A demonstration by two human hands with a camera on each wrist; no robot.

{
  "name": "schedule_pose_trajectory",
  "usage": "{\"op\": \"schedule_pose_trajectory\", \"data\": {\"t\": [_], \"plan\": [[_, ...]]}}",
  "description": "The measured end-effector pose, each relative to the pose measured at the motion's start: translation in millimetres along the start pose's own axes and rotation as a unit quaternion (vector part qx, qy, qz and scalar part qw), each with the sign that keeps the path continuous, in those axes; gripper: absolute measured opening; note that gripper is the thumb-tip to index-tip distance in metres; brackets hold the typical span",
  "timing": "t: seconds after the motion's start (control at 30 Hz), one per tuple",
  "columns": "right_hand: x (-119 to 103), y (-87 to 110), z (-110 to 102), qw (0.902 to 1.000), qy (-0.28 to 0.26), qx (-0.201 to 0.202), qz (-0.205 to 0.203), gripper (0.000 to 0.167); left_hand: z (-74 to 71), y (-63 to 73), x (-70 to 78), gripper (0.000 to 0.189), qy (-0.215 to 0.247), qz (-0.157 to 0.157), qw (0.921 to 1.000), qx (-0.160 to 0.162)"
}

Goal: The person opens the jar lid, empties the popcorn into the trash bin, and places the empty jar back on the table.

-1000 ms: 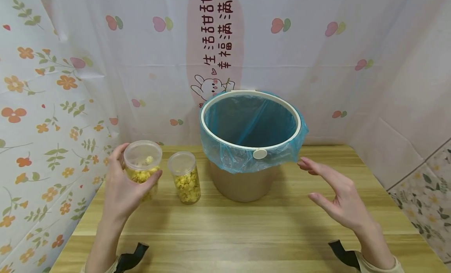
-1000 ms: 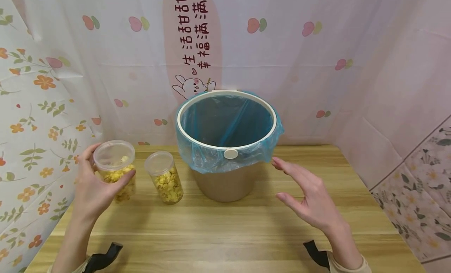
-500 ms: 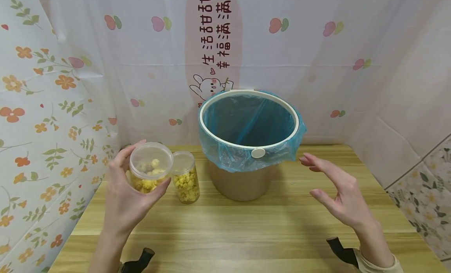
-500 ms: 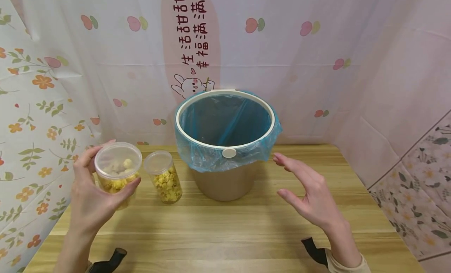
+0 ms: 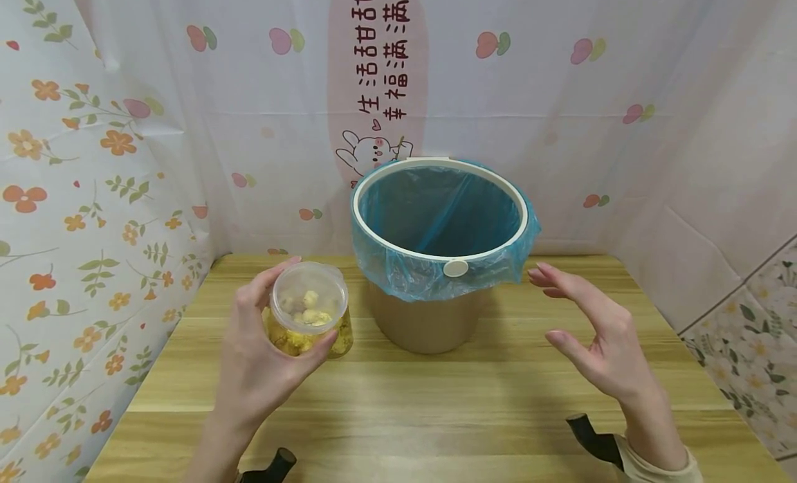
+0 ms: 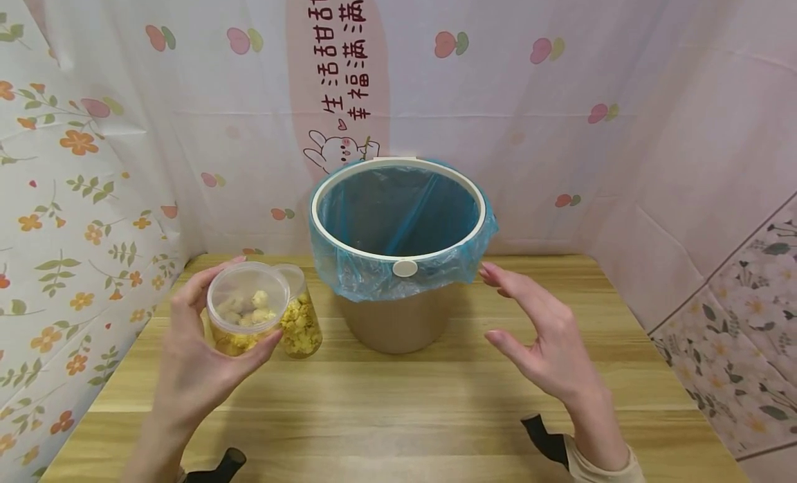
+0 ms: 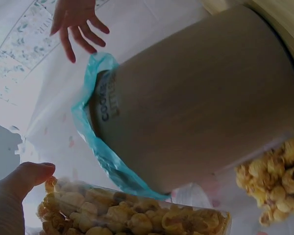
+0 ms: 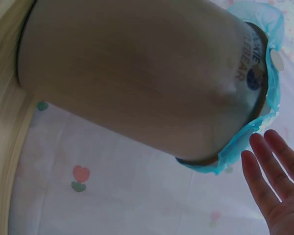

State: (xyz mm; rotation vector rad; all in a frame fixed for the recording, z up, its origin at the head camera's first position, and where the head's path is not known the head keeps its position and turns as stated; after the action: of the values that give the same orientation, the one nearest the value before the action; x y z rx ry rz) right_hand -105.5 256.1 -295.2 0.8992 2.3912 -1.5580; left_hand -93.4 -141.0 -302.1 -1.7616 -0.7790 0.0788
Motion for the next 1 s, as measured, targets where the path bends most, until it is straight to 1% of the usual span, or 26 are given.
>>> {"op": "schedule_pose_trajectory", "data": {"t": [0.2, 0.37, 0.5, 0.67, 0.93, 1.0], "plan": [[-8, -5.9, 5, 0.9999, -0.010, 0.009, -0.009, 0.066, 11.9, 0.2, 13.7, 0.086, -0.004, 0.014, 0.9999, -0.008], [-14, -8.8, 10, 0.9997, -0.018, 0.008, -0.011, 0.067, 20.2, -0.9, 21.9, 0.083, 0.019, 0.032, 0.9993, -0.007], [-17, -9.9, 14, 0.9997, -0.021, 0.006, -0.010, 0.069, 26.1, -0.9, 28.4, 0.082, 0.023, 0.037, 0.9990, -0.010], [-20, -10.4, 19, 0.9997, -0.020, -0.003, -0.014, 0.070, 36.1, -0.1, 37.7, 0.085, 0.006, 0.038, 0.9990, -0.024], [-27, -10.1, 30, 0.9989, -0.025, -0.016, -0.037, 0.069, 54.4, 2.5, 52.9, 0.095, -0.002, 0.051, 0.9976, -0.047], [-29, -10.0, 32, 0.9988, -0.022, -0.019, -0.039, 0.069, 59.1, 4.2, 55.9, 0.094, -0.001, 0.056, 0.9971, -0.051]]}}
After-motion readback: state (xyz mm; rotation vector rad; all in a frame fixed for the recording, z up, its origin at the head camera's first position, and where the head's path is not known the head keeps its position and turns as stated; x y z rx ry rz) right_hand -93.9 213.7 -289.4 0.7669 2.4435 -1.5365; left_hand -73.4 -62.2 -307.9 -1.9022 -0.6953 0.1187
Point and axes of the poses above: each hand's wrist, its own y-axis away from the middle knuckle, its own z-axis out of the palm, x = y × z, the point moved 2 cm from there along -y, towards the middle knuckle, and after that the axes turned 7 degrees about z, right-handed, at the moved point
